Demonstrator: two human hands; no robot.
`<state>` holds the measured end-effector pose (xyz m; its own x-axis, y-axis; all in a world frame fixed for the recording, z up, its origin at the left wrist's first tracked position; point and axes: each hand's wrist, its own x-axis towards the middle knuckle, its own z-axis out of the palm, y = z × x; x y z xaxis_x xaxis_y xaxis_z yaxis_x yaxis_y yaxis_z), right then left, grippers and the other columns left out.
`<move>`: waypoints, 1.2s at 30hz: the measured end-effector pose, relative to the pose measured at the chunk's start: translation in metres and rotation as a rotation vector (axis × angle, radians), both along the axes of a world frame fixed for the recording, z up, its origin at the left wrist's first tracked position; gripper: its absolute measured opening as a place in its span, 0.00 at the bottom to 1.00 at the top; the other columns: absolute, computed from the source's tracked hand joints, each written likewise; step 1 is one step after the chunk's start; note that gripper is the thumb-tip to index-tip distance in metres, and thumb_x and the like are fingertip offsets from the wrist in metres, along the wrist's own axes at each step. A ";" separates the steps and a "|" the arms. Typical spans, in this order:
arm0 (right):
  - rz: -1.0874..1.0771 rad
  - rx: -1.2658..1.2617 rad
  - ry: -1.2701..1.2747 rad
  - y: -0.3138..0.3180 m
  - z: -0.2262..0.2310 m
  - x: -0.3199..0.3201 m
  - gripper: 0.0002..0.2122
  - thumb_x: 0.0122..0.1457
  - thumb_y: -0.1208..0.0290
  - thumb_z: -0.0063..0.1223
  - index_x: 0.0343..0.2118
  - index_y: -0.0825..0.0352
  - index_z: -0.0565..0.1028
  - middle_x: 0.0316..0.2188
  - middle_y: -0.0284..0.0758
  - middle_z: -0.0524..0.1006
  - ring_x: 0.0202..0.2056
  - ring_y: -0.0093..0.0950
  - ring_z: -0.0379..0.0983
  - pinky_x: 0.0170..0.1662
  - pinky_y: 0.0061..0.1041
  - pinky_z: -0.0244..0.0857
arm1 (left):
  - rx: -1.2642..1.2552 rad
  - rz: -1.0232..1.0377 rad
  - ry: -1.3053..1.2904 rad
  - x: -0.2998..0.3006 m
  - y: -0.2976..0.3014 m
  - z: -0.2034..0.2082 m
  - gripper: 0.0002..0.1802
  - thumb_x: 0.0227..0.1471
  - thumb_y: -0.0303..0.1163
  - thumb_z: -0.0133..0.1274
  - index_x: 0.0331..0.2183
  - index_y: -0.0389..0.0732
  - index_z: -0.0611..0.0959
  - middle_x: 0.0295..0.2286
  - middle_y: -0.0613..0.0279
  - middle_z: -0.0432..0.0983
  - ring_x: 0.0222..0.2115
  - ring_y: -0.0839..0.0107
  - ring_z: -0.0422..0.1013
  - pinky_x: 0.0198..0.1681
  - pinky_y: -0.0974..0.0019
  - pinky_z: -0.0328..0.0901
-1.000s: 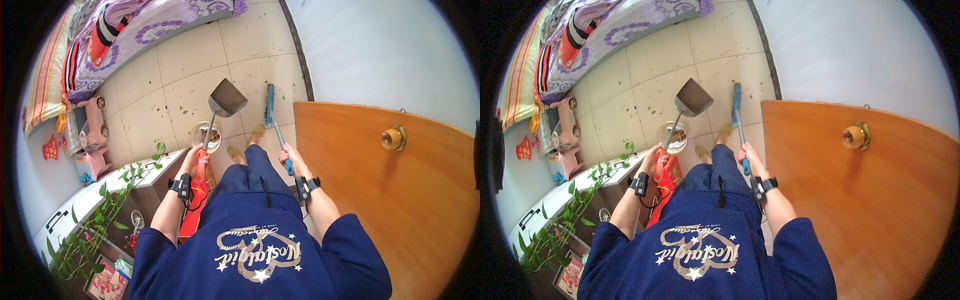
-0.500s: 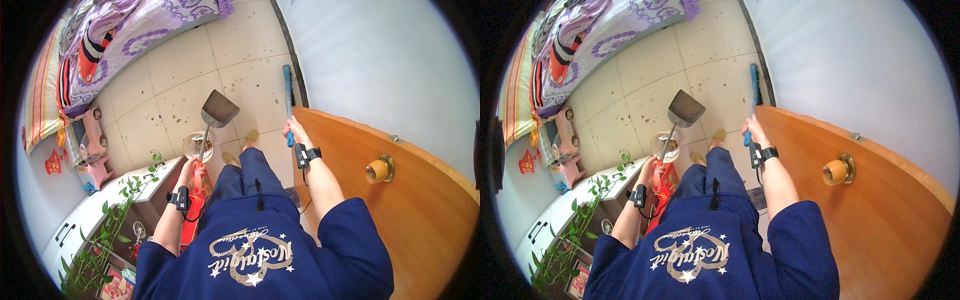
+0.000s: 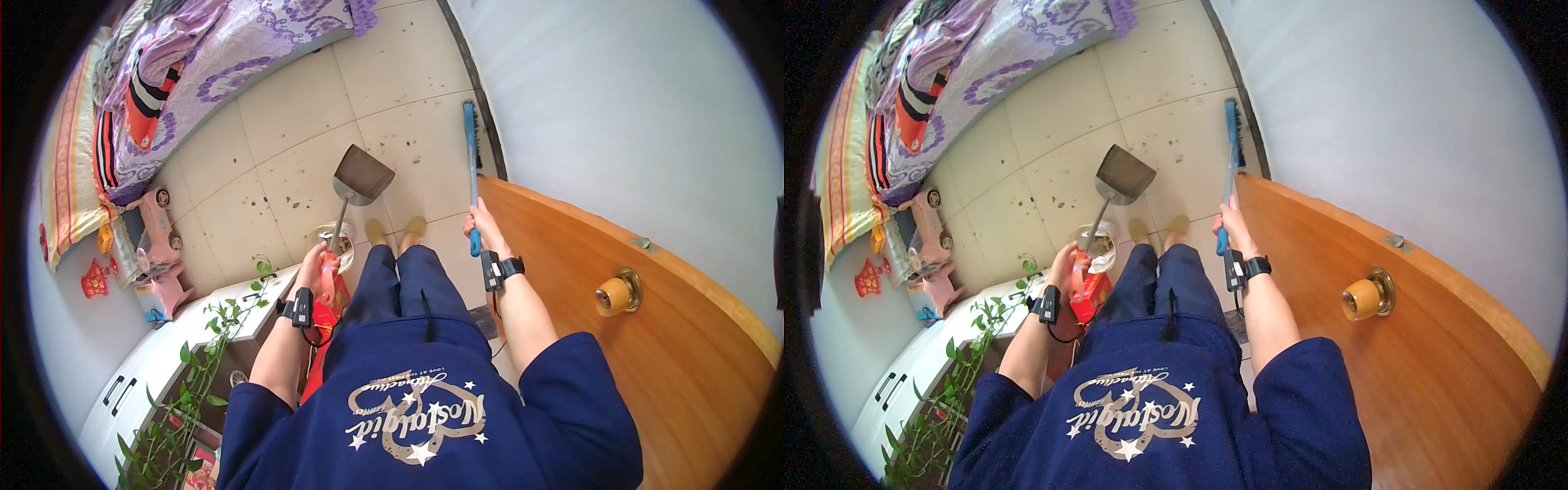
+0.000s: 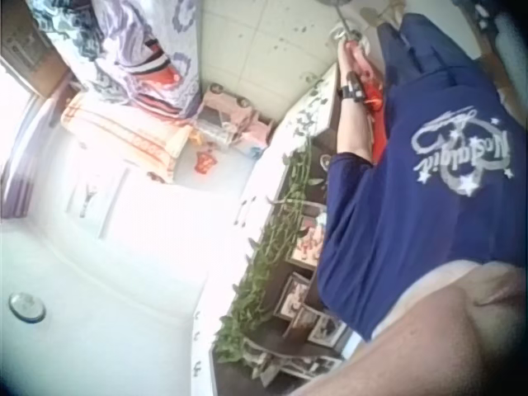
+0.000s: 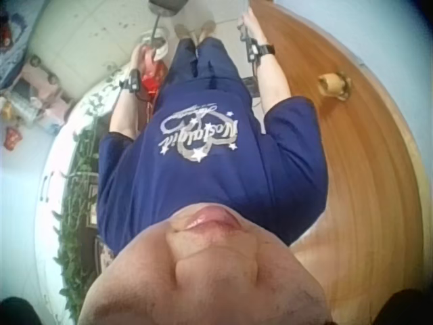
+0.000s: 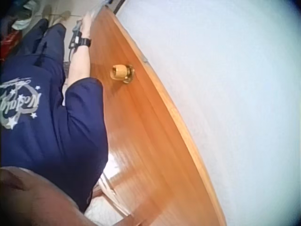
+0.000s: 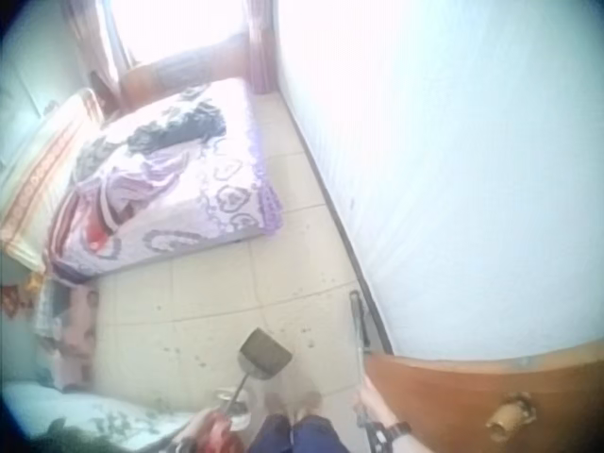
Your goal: Sweeping debris from a tiled floor into a dustpan using a broom.
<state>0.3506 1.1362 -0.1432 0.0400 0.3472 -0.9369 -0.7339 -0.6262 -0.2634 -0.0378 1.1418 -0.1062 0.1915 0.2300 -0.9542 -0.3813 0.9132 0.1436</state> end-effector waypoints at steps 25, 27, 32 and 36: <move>0.528 -0.071 -0.222 0.036 0.025 -0.016 0.28 0.55 0.72 0.38 0.57 0.52 0.44 0.13 0.28 0.61 0.11 0.16 0.55 0.14 0.17 0.55 | 0.315 -0.781 0.528 -0.193 0.099 -0.044 0.13 0.46 0.31 0.44 0.32 0.32 0.71 0.21 0.56 0.72 0.15 0.79 0.63 0.16 0.75 0.57; 0.558 -0.101 -0.337 0.029 0.033 -0.006 0.27 0.55 0.71 0.39 0.57 0.53 0.46 0.13 0.28 0.62 0.11 0.17 0.55 0.14 0.18 0.55 | 0.226 -0.820 0.526 -0.179 0.109 -0.040 0.12 0.45 0.30 0.44 0.32 0.32 0.71 0.21 0.55 0.72 0.14 0.79 0.63 0.15 0.76 0.57; 0.591 -0.080 -0.466 0.037 -0.009 0.000 0.27 0.56 0.70 0.39 0.57 0.50 0.45 0.14 0.27 0.60 0.11 0.15 0.55 0.13 0.15 0.54 | 0.251 -0.958 0.560 -0.166 0.123 -0.053 0.12 0.43 0.27 0.46 0.33 0.33 0.71 0.20 0.56 0.73 0.14 0.79 0.62 0.15 0.74 0.57; 0.262 0.043 -0.226 0.032 -0.039 -0.036 0.30 0.55 0.71 0.39 0.58 0.54 0.39 0.14 0.28 0.62 0.11 0.18 0.57 0.14 0.19 0.56 | 0.262 -0.960 0.579 -0.155 0.128 -0.080 0.09 0.38 0.23 0.48 0.28 0.32 0.73 0.16 0.58 0.71 0.11 0.75 0.65 0.13 0.72 0.59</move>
